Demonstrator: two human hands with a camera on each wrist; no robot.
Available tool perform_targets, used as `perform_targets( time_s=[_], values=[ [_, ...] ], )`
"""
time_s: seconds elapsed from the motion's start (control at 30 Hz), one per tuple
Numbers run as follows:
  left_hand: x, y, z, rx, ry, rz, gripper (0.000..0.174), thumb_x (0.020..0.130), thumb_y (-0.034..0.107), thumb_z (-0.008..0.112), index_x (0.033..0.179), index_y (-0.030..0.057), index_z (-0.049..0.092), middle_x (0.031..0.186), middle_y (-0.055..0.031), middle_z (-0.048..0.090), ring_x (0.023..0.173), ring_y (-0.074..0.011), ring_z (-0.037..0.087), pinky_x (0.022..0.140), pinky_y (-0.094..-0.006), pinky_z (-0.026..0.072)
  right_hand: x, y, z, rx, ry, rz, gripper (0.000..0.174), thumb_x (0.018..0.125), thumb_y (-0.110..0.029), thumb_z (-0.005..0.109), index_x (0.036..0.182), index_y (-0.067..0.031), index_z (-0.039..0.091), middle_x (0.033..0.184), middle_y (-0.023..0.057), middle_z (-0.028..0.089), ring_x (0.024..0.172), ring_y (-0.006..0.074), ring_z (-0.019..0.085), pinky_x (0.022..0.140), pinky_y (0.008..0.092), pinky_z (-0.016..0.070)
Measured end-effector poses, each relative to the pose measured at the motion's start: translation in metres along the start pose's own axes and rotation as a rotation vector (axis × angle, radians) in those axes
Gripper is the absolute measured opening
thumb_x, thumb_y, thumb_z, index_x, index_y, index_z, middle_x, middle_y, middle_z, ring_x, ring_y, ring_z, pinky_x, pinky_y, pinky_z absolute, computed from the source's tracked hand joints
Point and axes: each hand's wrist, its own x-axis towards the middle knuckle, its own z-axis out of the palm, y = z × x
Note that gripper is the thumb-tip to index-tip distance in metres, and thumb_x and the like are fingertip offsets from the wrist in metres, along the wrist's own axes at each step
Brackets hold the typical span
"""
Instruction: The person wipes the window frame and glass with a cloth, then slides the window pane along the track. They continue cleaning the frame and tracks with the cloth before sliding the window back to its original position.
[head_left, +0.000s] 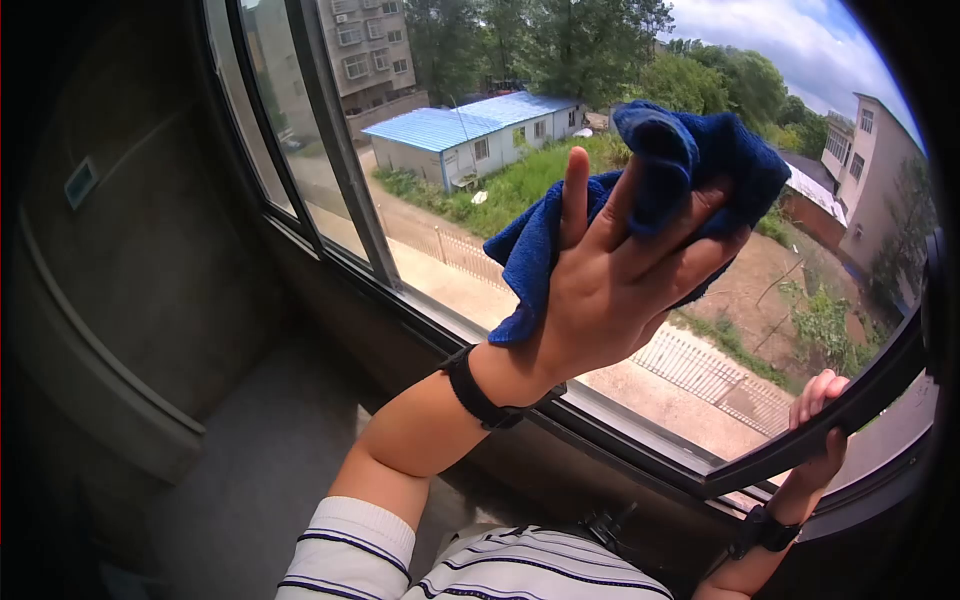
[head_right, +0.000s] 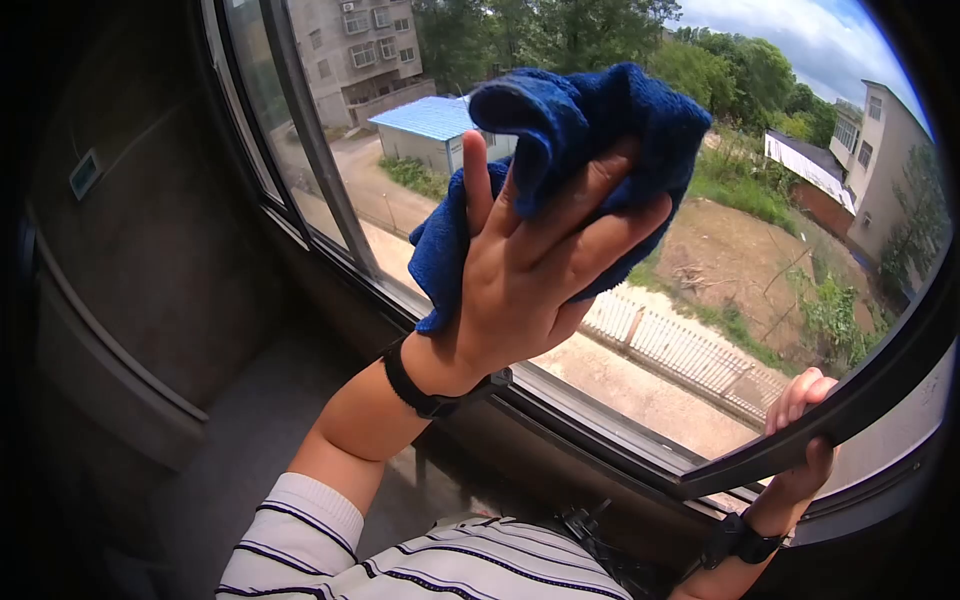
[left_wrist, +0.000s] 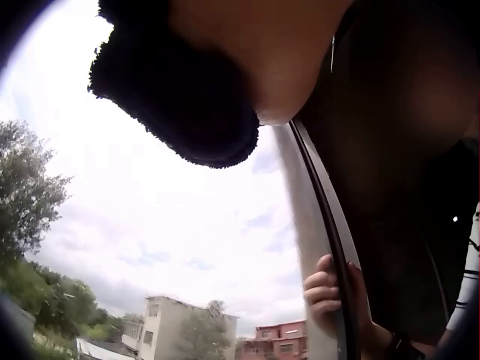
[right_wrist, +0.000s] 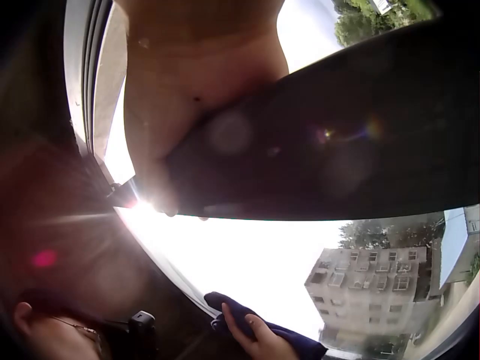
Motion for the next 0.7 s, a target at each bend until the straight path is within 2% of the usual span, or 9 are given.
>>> perform_targets(
  time_s=[0.1,0.17,0.27,0.33,0.4,0.43,0.5,0.6,0.7],
  values=[
    [0.016,-0.094,-0.029,0.017,0.194,-0.050,0.046,0.095,0.010,0.060,0.140,0.0090,0.052,0.144,-0.0156,0.051,0.134,-0.0340,0.046,0.114,-0.0417,0.0306,-0.002,0.005,-0.001,0.010,0.027,-0.019,0.050,0.082,-0.038,0.079,0.107,-0.0051,0.051,0.086,0.0030,0.044,0.069,0.0105,0.047,0.054,0.0218,0.0455],
    [0.005,-0.147,-0.048,0.087,0.253,-0.112,0.041,0.101,0.013,0.055,0.141,0.0097,0.050,0.142,-0.0160,0.051,0.132,-0.0309,0.049,0.111,-0.0372,0.0344,-0.003,0.008,-0.005,0.027,0.017,-0.032,0.050,0.082,-0.037,0.079,0.106,-0.0050,0.050,0.086,0.0030,0.044,0.068,0.0104,0.048,0.053,0.0214,0.0460],
    [-0.040,-0.242,-0.084,0.057,0.418,-0.721,0.042,0.102,0.020,0.055,0.143,0.0140,0.048,0.133,-0.0187,0.058,0.120,-0.0276,0.056,0.106,-0.0349,0.0395,-0.003,0.008,-0.007,0.041,0.016,-0.056,0.048,0.083,-0.035,0.079,0.106,-0.0051,0.049,0.085,0.0030,0.044,0.069,0.0104,0.047,0.053,0.0213,0.0463],
    [-0.099,-0.294,-0.098,0.012,0.488,-1.019,0.046,0.103,0.025,0.050,0.145,0.0088,0.043,0.141,-0.0223,0.051,0.127,-0.0324,0.052,0.108,-0.0372,0.0391,-0.005,0.009,-0.007,0.042,0.031,-0.063,0.047,0.083,-0.035,0.078,0.106,-0.0052,0.049,0.085,0.0030,0.043,0.069,0.0105,0.047,0.052,0.0213,0.0462],
    [-0.136,-0.278,-0.093,0.030,0.495,-1.068,0.046,0.104,0.025,0.047,0.146,0.0076,0.041,0.147,-0.0226,0.045,0.134,-0.0335,0.046,0.111,-0.0381,0.0351,-0.003,0.007,-0.007,0.048,0.025,-0.065,0.046,0.084,-0.033,0.077,0.105,-0.0054,0.048,0.084,0.0029,0.042,0.071,0.0103,0.046,0.051,0.0211,0.0454],
    [-0.157,-0.274,-0.084,0.036,0.489,-0.954,0.045,0.104,0.024,0.045,0.147,0.0077,0.041,0.149,-0.0222,0.043,0.137,-0.0342,0.043,0.112,-0.0387,0.0337,-0.002,0.008,-0.007,0.044,0.025,-0.077,0.045,0.084,-0.033,0.077,0.104,-0.0052,0.047,0.084,0.0029,0.042,0.070,0.0103,0.046,0.050,0.0205,0.0452],
    [-0.154,-0.219,-0.069,-0.067,0.498,-1.026,0.044,0.105,0.020,0.045,0.147,0.0080,0.040,0.151,-0.0207,0.041,0.139,-0.0335,0.040,0.114,-0.0387,0.0310,-0.003,0.010,-0.013,0.045,0.020,-0.092,0.045,0.084,-0.032,0.078,0.103,-0.0054,0.047,0.084,0.0028,0.042,0.070,0.0103,0.046,0.050,0.0203,0.0448],
    [-0.152,-0.152,-0.049,-0.117,0.381,-0.923,0.045,0.104,0.011,0.045,0.149,0.0070,0.039,0.150,-0.0155,0.041,0.138,-0.0277,0.040,0.115,-0.0366,0.0280,-0.004,0.010,-0.015,0.049,0.022,-0.097,0.045,0.083,-0.032,0.078,0.102,-0.0055,0.047,0.084,0.0026,0.042,0.069,0.0103,0.045,0.049,0.0203,0.0442],
    [-0.139,-0.085,-0.031,-0.161,0.233,-0.730,0.048,0.100,0.006,0.051,0.148,0.0052,0.041,0.148,-0.0171,0.043,0.136,-0.0297,0.041,0.114,-0.0381,0.0285,-0.004,0.010,-0.017,0.043,0.029,-0.099,0.045,0.083,-0.031,0.079,0.101,-0.0058,0.046,0.084,0.0026,0.041,0.069,0.0104,0.045,0.049,0.0202,0.0434]
  ],
)
